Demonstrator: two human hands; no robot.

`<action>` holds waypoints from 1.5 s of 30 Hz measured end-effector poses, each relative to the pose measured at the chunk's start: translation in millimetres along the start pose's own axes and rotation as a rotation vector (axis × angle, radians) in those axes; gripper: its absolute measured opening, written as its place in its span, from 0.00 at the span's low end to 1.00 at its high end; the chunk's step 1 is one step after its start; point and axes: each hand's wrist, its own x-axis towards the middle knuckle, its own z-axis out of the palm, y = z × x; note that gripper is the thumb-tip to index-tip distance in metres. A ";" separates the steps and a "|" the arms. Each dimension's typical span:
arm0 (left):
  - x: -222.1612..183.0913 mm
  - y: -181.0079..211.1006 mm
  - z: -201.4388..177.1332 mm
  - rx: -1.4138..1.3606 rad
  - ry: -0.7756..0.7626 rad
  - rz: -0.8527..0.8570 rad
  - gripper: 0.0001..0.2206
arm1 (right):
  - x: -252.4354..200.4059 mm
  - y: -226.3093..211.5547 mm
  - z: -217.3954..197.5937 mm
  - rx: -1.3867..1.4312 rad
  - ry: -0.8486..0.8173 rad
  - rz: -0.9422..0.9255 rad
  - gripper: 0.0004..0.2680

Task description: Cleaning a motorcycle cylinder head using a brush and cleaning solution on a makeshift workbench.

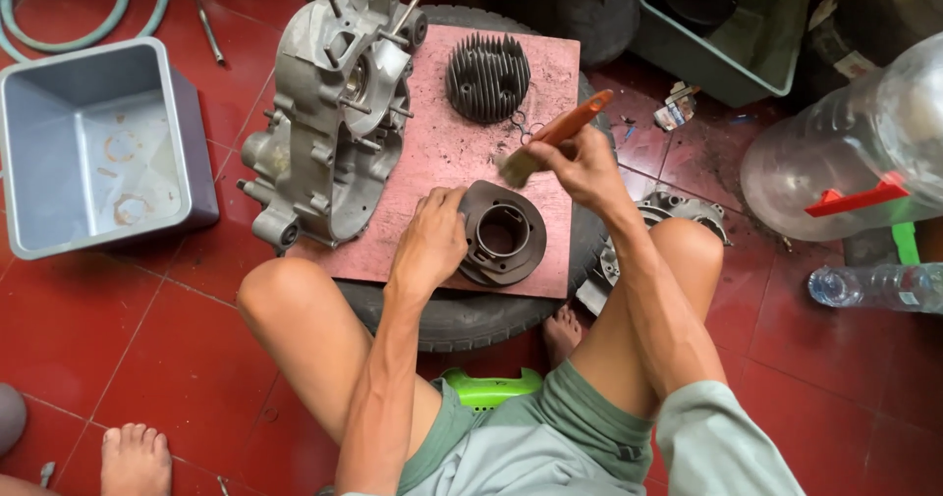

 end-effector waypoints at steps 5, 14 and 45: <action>5.9 -18.9 9.5 0.014 -0.007 -0.100 0.17 | 8.8 8.1 24.9 -0.273 -0.036 -0.032 0.07; 3.9 -33.1 10.7 0.002 -0.097 -0.440 0.11 | 20.9 10.4 49.8 -0.263 -0.034 -0.116 0.07; -7.4 -14.7 -49.2 0.051 -0.112 -0.574 0.13 | -10.8 -17.6 86.6 -0.415 -0.286 -0.516 0.13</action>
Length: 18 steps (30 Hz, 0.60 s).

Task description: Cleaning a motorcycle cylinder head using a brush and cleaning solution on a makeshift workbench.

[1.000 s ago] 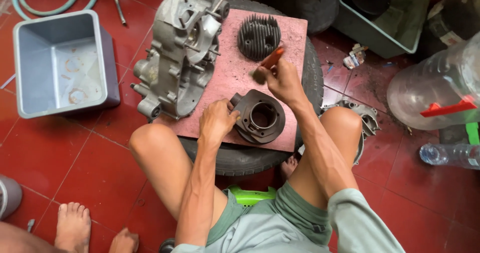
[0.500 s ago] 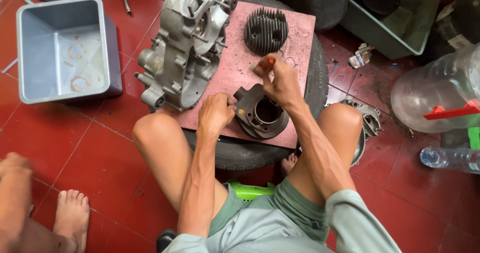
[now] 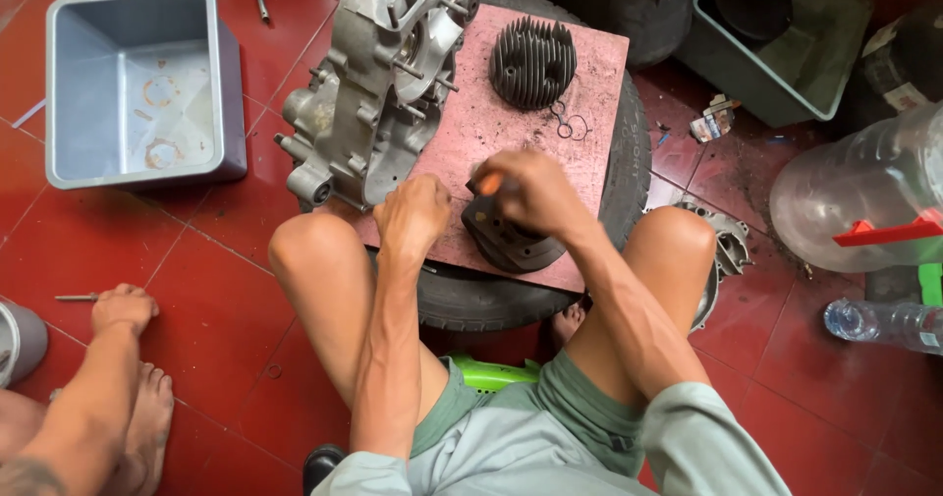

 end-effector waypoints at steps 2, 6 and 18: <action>-8.2 4.9 -9.6 -0.017 -0.004 -0.006 0.14 | 0.2 -25.7 -4.0 0.149 0.055 0.011 0.07; -11.5 1.7 -6.1 -0.048 -0.023 0.009 0.17 | 10.5 -20.1 -13.4 0.126 0.176 -0.003 0.03; -8.8 9.6 1.2 -0.146 -0.042 0.085 0.19 | 17.6 37.6 -3.6 0.157 0.264 0.313 0.05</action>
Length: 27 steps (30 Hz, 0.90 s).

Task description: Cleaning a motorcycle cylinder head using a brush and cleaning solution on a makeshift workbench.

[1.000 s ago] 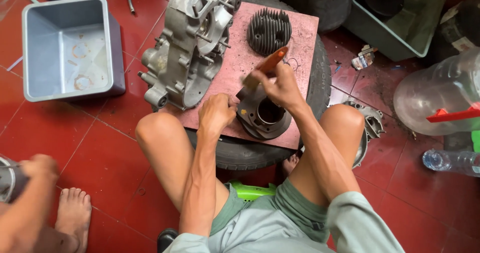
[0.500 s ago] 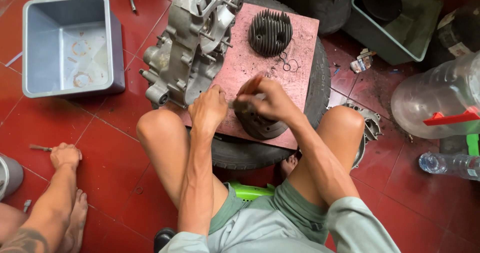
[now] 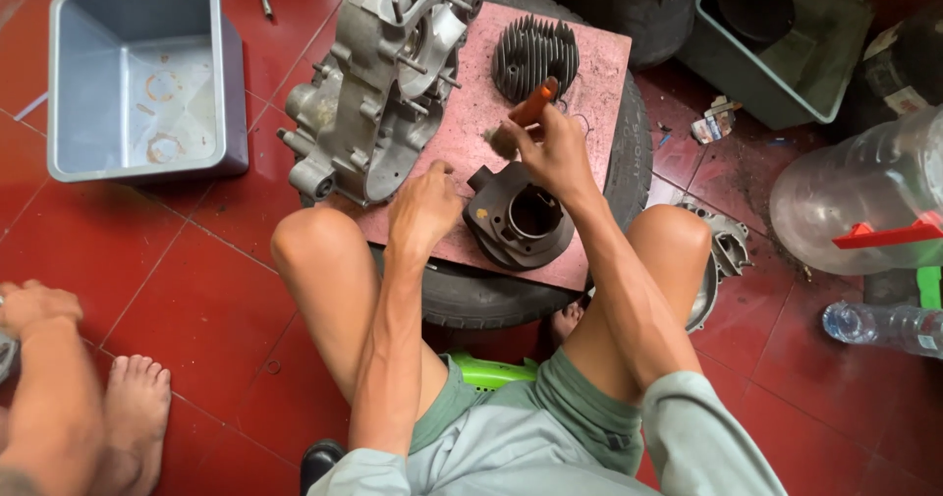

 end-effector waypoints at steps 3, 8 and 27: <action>32.8 -28.7 37.7 -0.031 -0.049 0.045 0.21 | 8.7 14.0 24.3 -0.133 -0.074 0.125 0.07; 28.5 -19.6 32.4 0.085 -0.115 0.028 0.20 | 15.2 -2.4 21.0 0.022 -0.070 0.139 0.06; -5.1 -0.9 -3.4 0.231 -0.271 0.056 0.20 | 6.2 10.2 28.1 0.075 -0.047 0.166 0.07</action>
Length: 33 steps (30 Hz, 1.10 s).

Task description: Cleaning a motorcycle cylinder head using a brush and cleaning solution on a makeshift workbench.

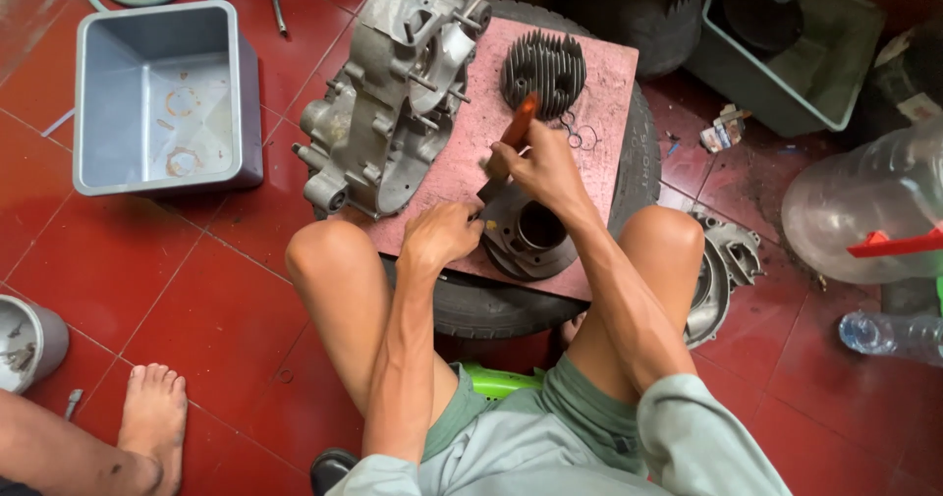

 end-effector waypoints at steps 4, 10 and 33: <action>-7.3 -1.3 -5.3 -0.025 0.035 0.005 0.19 | -16.0 -47.6 3.5 0.194 0.016 -0.133 0.07; 5.2 -9.6 7.6 0.103 0.001 -0.006 0.20 | -18.4 -29.2 19.5 -0.583 -0.156 -0.455 0.08; 11.1 -25.9 7.0 0.075 -0.028 -0.099 0.17 | -60.4 -71.8 -33.0 -0.260 -0.095 -0.474 0.04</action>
